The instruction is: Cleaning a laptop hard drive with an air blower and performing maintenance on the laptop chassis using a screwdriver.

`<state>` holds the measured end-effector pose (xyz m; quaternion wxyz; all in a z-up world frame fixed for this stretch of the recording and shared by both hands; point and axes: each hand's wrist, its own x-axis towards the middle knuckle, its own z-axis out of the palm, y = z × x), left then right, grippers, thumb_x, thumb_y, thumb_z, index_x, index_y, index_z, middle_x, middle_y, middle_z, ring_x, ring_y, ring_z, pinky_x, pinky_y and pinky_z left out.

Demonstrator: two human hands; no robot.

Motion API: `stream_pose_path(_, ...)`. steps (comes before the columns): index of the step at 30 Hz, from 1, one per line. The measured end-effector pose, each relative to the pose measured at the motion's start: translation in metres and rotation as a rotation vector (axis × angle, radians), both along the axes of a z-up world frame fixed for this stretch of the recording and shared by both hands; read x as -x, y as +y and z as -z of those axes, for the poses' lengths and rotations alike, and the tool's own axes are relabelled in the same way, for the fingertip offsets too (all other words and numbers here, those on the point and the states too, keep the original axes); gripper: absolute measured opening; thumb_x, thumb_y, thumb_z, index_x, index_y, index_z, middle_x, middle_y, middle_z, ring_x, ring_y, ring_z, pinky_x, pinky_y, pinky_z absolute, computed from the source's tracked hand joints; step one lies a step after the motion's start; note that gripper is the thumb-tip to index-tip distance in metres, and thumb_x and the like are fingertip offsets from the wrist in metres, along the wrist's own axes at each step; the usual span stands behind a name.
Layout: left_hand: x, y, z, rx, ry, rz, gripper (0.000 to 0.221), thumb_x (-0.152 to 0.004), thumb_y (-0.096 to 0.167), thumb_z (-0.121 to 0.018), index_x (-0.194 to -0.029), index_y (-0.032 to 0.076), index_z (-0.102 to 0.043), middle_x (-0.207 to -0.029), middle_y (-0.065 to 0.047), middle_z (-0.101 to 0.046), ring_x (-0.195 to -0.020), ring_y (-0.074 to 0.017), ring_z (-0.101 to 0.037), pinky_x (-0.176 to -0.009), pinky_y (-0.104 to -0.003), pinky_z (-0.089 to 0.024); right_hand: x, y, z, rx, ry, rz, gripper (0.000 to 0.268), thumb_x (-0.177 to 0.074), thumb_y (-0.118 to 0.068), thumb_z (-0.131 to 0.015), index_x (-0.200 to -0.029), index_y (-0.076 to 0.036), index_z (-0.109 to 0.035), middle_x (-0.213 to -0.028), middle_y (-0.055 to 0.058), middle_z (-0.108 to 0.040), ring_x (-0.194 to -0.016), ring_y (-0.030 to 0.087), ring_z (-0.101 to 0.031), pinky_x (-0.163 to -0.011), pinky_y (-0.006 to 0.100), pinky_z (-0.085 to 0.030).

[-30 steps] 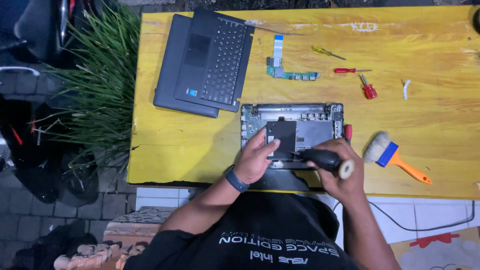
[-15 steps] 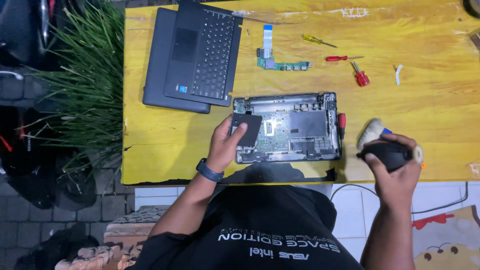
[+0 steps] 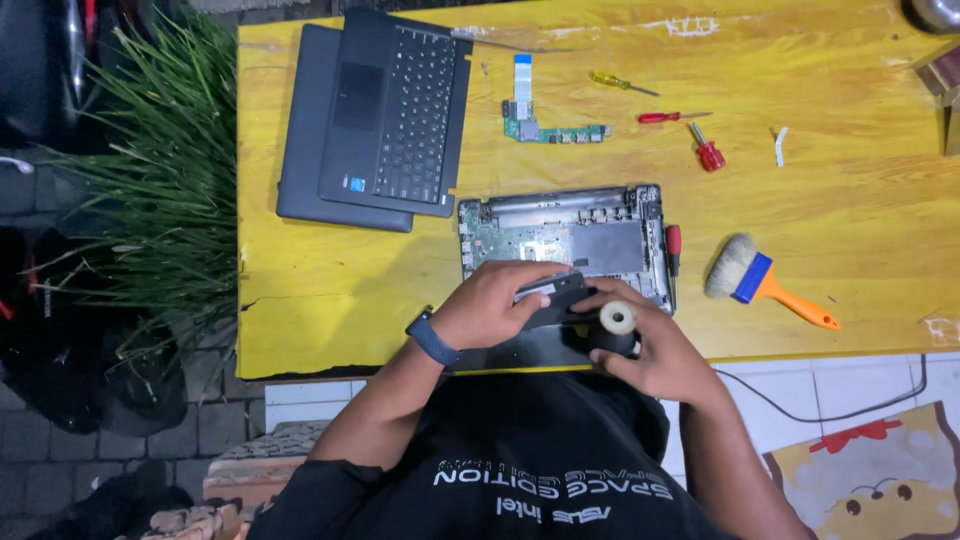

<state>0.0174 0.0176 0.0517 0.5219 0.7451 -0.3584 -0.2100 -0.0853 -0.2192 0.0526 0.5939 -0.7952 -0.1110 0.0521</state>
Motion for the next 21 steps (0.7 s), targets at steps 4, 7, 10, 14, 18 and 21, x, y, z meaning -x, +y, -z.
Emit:
stream_pose_path(4,-0.003,-0.005,0.017,0.037,-0.027,-0.029,0.039,-0.095,0.001,-0.066,-0.134,0.001,-0.066,-0.110,-0.027,-0.071,-0.105,-0.0472,-0.068,-0.090,-0.053,-0.056,-0.002,-0.003,0.013,-0.039,0.068,-0.019,0.049,-0.069,0.007,-0.075,-0.118,0.003,-0.075,-0.119,0.030,-0.070,-0.123,0.052,-0.062,-0.108,0.063,-0.040)
stream_pose_path(7,-0.010,-0.009,0.027,0.027,-0.009,-0.082,0.042,-0.094,0.006,-0.071,-0.136,0.006,-0.066,-0.105,-0.021,-0.070,-0.100,-0.0381,-0.068,-0.086,-0.049,-0.055,-0.004,-0.013,0.035,-0.120,0.158,0.088,0.049,-0.068,0.005,-0.078,-0.117,0.002,-0.077,-0.114,0.025,-0.074,-0.113,0.036,-0.064,-0.106,0.055,-0.043)
stream_pose_path(10,-0.017,-0.008,0.026,0.031,-0.064,-0.129,0.052,-0.093,0.015,-0.074,-0.142,0.009,-0.060,-0.116,-0.018,-0.066,-0.110,-0.0388,-0.065,-0.093,-0.051,-0.053,-0.016,-0.034,0.042,-0.196,0.221,0.239,0.055,-0.063,-0.009,-0.079,-0.117,0.003,-0.077,-0.105,0.017,-0.074,-0.094,0.022,-0.066,-0.087,0.036,-0.054)
stream_pose_path(14,-0.019,0.011,0.033,0.082,-0.130,-0.250,0.050,-0.094,0.003,-0.067,-0.143,0.005,-0.057,-0.122,-0.021,-0.062,-0.109,-0.0387,-0.067,-0.094,-0.049,-0.059,-0.049,-0.080,0.033,-0.093,0.278,0.438,0.053,-0.070,-0.012,-0.076,-0.123,-0.002,-0.075,-0.095,0.015,-0.066,-0.084,0.023,-0.064,-0.079,0.037,-0.053)
stream_pose_path(18,-0.018,0.036,0.053,0.030,-0.182,-0.394,0.044,-0.095,-0.003,-0.064,-0.138,0.003,-0.060,-0.115,-0.018,-0.062,-0.103,-0.0363,-0.070,-0.087,-0.046,-0.061,-0.098,-0.120,0.056,-0.055,0.214,0.606,0.046,-0.076,-0.015,-0.078,-0.122,-0.008,-0.075,-0.084,0.008,-0.063,-0.074,0.016,-0.064,-0.073,0.030,-0.054)
stream_pose_path(21,-0.009,0.051,0.061,-0.062,-0.193,-0.511,0.038,-0.097,0.006,-0.061,-0.135,0.007,-0.062,-0.119,-0.012,-0.061,-0.093,-0.0219,-0.069,-0.083,-0.034,-0.064,-0.129,-0.135,0.058,-0.247,0.418,0.590,0.043,-0.076,-0.008,-0.064,-0.118,-0.010,-0.073,-0.112,0.012,-0.071,-0.092,0.021,-0.066,-0.075,0.023,-0.053)
